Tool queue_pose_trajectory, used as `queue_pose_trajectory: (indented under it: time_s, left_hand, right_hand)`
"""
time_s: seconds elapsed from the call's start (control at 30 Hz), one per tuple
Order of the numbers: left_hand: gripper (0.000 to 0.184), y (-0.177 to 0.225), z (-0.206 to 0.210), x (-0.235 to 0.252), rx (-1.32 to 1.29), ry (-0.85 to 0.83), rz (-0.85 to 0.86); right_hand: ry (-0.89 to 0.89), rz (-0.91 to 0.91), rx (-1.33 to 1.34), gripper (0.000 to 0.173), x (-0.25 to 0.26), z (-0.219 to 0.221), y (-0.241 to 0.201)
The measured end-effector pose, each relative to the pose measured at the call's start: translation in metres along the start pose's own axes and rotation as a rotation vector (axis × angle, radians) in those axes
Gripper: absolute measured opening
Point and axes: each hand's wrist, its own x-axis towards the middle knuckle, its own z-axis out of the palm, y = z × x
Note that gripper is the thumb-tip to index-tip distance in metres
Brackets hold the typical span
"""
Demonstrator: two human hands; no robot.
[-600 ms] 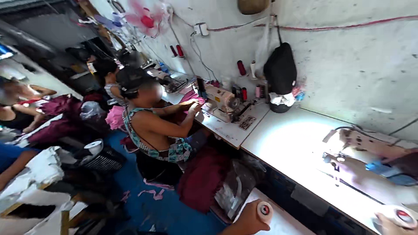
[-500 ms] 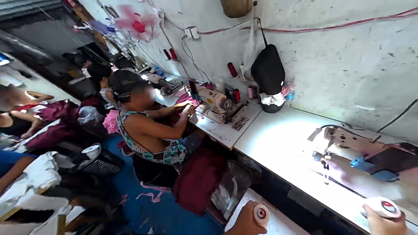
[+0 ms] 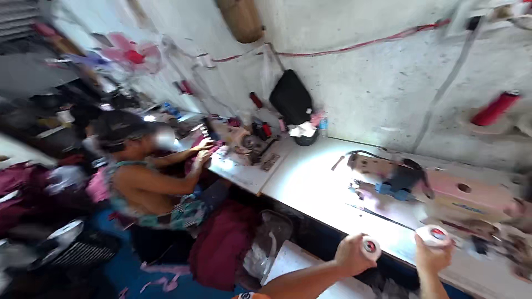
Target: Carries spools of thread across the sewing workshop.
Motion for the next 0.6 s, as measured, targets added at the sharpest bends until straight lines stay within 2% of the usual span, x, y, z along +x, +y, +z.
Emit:
queue_pose_trajectory:
  time_s: [0.07, 0.13, 0.27, 0.4, 0.5, 0.6]
  left_hand:
    - [0.059, 0.026, 0.017, 0.021, 0.049, -0.066, -0.143]
    - [0.067, 0.031, 0.046, 0.044, 0.018, -0.072, -0.220]
    - [0.079, 0.016, 0.104, 0.086, -0.037, 0.018, -0.120]
    - [0.081, 0.015, 0.131, 0.112, 0.016, 0.127, -0.002]
    - [0.088, 0.012, 0.142, 0.124, 0.030, 0.128, 0.012]
    - [0.085, -0.003, 0.153, 0.120, 0.093, 0.127, -0.011]
  right_hand:
    - [0.000, -0.065, 0.043, 0.074, 0.011, -0.005, 0.024]
    - [-0.044, -0.028, 0.080, 0.072, 0.021, -0.013, 0.049]
    - [-0.212, 0.144, -0.004, 0.073, 0.036, -0.036, 0.074]
    - [-0.241, 0.117, -0.013, 0.074, 0.038, -0.045, 0.079]
    - [-0.255, 0.121, 0.032, 0.074, 0.037, -0.048, 0.084]
    - [-0.287, 0.100, 0.076, 0.075, 0.033, -0.056, 0.090]
